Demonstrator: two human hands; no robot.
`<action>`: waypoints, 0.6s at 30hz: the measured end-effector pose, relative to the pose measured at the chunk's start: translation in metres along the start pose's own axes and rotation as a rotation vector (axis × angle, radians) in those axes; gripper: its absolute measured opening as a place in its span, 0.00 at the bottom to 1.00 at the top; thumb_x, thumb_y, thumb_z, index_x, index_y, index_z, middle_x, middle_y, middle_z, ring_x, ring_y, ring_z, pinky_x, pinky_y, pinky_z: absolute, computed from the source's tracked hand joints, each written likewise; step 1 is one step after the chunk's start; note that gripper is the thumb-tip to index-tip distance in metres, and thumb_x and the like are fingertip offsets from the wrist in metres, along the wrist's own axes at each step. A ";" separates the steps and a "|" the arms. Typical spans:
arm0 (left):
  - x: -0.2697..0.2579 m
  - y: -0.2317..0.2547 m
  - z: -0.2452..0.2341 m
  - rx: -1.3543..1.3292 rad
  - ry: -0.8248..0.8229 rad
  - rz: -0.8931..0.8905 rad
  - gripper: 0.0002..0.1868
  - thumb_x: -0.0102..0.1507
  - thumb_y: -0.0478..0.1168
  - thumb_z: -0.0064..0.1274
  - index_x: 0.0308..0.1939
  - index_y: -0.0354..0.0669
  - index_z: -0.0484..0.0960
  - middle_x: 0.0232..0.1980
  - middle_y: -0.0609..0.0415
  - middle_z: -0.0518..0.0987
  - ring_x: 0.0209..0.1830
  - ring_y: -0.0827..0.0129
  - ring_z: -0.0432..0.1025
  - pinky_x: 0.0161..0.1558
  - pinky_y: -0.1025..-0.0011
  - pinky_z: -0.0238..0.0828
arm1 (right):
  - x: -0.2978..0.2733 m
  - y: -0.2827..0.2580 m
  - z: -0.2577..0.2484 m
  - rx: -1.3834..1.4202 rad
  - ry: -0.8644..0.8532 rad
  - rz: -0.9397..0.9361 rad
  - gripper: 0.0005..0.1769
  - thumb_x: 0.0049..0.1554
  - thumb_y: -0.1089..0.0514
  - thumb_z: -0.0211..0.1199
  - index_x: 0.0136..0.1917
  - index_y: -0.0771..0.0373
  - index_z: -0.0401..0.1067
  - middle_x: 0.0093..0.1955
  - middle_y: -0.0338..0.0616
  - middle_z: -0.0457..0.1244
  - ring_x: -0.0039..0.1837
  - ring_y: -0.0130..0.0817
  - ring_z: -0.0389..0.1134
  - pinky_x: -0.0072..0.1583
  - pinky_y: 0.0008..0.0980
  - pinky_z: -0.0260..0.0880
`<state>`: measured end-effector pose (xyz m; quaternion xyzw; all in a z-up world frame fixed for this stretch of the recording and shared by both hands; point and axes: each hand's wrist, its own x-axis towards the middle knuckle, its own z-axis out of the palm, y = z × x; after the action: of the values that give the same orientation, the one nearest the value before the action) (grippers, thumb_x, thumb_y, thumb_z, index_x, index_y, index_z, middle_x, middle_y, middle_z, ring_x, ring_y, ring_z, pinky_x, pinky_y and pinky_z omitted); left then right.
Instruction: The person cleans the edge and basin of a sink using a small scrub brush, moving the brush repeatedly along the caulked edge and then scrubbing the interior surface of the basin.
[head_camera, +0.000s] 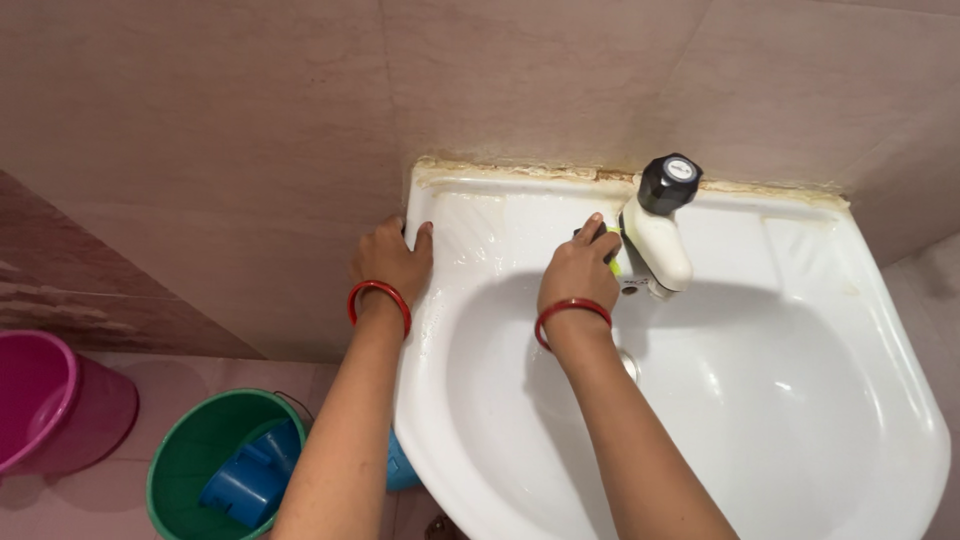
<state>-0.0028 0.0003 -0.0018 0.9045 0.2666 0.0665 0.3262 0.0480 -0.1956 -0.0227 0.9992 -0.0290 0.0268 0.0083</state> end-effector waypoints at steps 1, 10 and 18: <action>0.000 0.000 0.000 0.003 -0.005 -0.006 0.22 0.68 0.54 0.51 0.49 0.37 0.83 0.36 0.40 0.84 0.35 0.51 0.81 0.40 0.56 0.77 | 0.004 0.000 -0.001 -0.061 0.009 -0.042 0.30 0.57 0.67 0.55 0.72 0.77 0.59 0.76 0.69 0.46 0.62 0.54 0.65 0.48 0.36 0.79; 0.004 -0.005 0.005 -0.018 0.026 0.039 0.21 0.67 0.53 0.51 0.46 0.36 0.84 0.38 0.40 0.84 0.39 0.49 0.80 0.43 0.54 0.77 | 0.019 0.000 0.007 -0.137 0.065 -0.088 0.26 0.59 0.67 0.55 0.70 0.73 0.62 0.78 0.64 0.45 0.66 0.61 0.64 0.53 0.36 0.77; 0.005 -0.004 0.007 -0.015 0.043 0.042 0.22 0.67 0.54 0.52 0.46 0.36 0.82 0.40 0.38 0.84 0.41 0.46 0.79 0.45 0.53 0.76 | 0.036 0.001 -0.028 -0.068 -0.012 -0.079 0.44 0.49 0.66 0.63 0.75 0.80 0.51 0.70 0.75 0.50 0.61 0.57 0.68 0.53 0.37 0.77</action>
<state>0.0017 0.0017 -0.0100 0.9058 0.2543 0.0948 0.3255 0.0821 -0.1984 0.0074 0.9988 0.0097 0.0193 0.0432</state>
